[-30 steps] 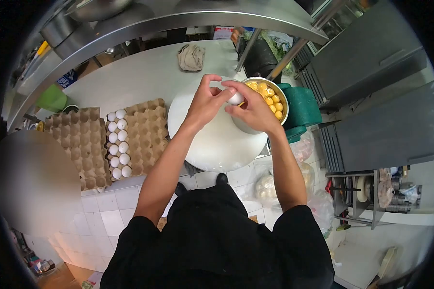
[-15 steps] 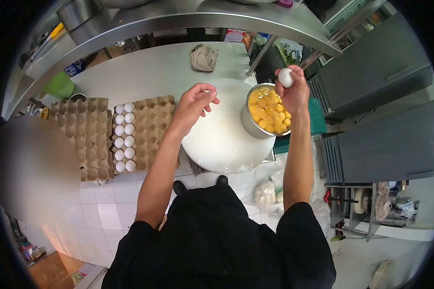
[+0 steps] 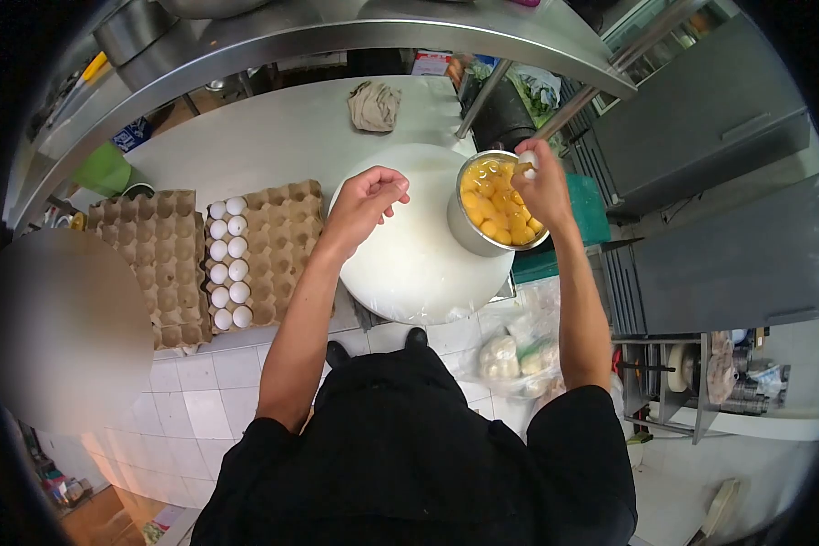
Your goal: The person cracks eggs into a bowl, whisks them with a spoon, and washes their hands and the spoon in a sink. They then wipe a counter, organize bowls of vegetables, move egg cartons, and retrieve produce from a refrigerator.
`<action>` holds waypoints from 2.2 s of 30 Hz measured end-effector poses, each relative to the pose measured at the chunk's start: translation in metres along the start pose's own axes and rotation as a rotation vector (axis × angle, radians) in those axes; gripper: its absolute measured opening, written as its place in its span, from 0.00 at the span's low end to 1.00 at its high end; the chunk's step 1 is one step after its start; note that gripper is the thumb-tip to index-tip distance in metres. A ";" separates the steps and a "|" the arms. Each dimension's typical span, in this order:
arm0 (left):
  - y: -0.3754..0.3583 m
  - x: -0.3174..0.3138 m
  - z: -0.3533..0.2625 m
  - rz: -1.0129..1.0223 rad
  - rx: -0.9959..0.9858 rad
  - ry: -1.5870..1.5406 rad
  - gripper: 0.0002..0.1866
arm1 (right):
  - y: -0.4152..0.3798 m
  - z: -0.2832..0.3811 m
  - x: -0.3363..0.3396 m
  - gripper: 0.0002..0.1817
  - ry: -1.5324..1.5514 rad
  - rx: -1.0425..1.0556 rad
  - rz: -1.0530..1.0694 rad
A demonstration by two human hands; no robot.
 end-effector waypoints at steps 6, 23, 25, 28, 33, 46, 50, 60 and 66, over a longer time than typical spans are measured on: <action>0.003 -0.001 0.004 -0.010 -0.006 0.030 0.13 | -0.010 0.035 0.021 0.22 -0.281 0.241 -0.038; -0.005 0.002 0.013 -0.026 0.042 0.102 0.11 | -0.040 -0.185 0.061 0.30 -0.487 -0.060 -0.441; -0.001 -0.008 0.028 0.007 0.081 0.102 0.12 | -0.038 -0.161 0.062 0.25 -0.185 -0.307 -0.308; 0.009 -0.032 0.034 0.077 0.112 0.151 0.15 | -0.031 -0.098 0.050 0.16 0.286 -0.500 -0.108; 0.023 -0.066 0.047 0.095 0.174 0.234 0.16 | -0.008 -0.090 0.030 0.08 0.069 -0.449 0.293; 0.002 -0.097 0.055 -0.274 0.215 -0.095 0.07 | 0.015 -0.093 0.009 0.09 0.016 -0.160 0.481; -0.020 -0.091 0.044 -0.404 0.183 -0.150 0.07 | 0.013 -0.084 -0.004 0.09 0.061 -0.054 0.490; -0.106 -0.058 0.020 -0.569 0.065 -0.191 0.07 | -0.009 -0.010 -0.043 0.08 0.106 0.150 0.593; -0.172 -0.036 0.015 -0.635 0.023 -0.247 0.07 | -0.044 0.047 -0.070 0.06 0.092 0.141 0.729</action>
Point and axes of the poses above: each hand's wrist, its own y-axis towards the middle knuckle, its own x-axis out of the back of the hand, z = x × y, the point moved 5 cm from there along y, towards the middle knuckle, and after that the axes turned 3 degrees about -x, right-handed, at the moved point
